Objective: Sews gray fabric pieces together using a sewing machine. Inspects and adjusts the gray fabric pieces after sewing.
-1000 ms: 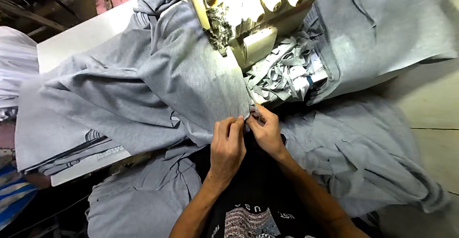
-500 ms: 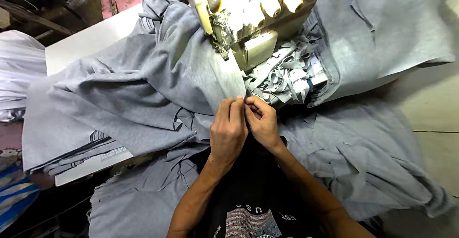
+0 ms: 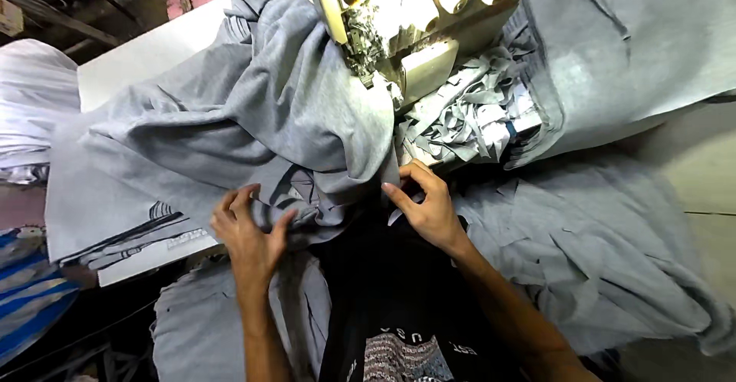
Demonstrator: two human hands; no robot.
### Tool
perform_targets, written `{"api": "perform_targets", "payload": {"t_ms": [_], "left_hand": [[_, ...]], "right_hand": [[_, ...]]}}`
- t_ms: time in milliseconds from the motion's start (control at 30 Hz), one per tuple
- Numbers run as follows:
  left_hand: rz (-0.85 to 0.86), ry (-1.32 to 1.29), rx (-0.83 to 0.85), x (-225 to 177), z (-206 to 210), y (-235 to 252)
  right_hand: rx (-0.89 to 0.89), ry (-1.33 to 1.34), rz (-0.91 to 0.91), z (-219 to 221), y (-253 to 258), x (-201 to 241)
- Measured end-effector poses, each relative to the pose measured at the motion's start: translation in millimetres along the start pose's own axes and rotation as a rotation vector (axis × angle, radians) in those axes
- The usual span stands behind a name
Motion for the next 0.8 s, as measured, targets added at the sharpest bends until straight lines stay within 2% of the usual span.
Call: {"api": "perform_targets", "payload": {"t_ms": [67,133,233,267,300,367,400,433,467,500,567,633,667,733,800], "left_hand": [[-0.007,0.085,0.012,36,-10,-14],[0.015,0.171,0.039,51,-33,-13],[-0.01,0.227,-0.07,104,-106,12],[-0.058,0.261,-0.102,119,-135,27],[-0.18,0.31,-0.106,121,-158,44],[-0.521,0.342,-0.073,90,-174,106],[-0.518,0.398,0.002,87,-175,136],[-0.312,0.451,0.065,96,-175,155],[-0.005,0.484,0.116,109,-174,168],[0.122,0.437,0.122,97,-166,175],[0.28,0.284,0.127,17,-132,164],[0.439,0.117,0.164,-60,-84,126],[0.505,0.097,0.165,-85,-56,103],[0.662,0.143,0.076,-103,0,66],[0.719,0.2,-0.019,-94,37,56]], "right_hand": [[0.033,0.029,-0.013,-3,-3,0],[0.07,0.121,-0.028,-9,-3,6],[0.143,0.305,0.012,-19,1,18],[0.169,0.363,0.034,-21,2,20],[0.194,0.402,0.059,-22,1,20],[0.212,0.402,0.104,-17,-1,15],[0.209,0.385,0.131,-11,-4,12],[0.199,0.356,0.155,-6,-7,7],[0.179,0.309,0.169,-1,-10,2],[0.15,0.243,0.16,3,-12,-2],[0.083,0.126,0.102,4,-13,-9],[0.056,0.08,0.081,3,-14,-10],[0.054,0.082,0.078,2,-15,-10],[0.065,0.106,0.068,0,-15,-9],[0.076,0.116,0.054,-1,-16,-7]]}}
Point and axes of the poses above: each hand's wrist, its own y-axis towards the middle knuckle, its own z-axis out of the palm, x = y × z, the point moved 3 cm from there along y, towards the middle knuckle, and after that the axes turned 6 degrees about -y, right-handed, at the moved point
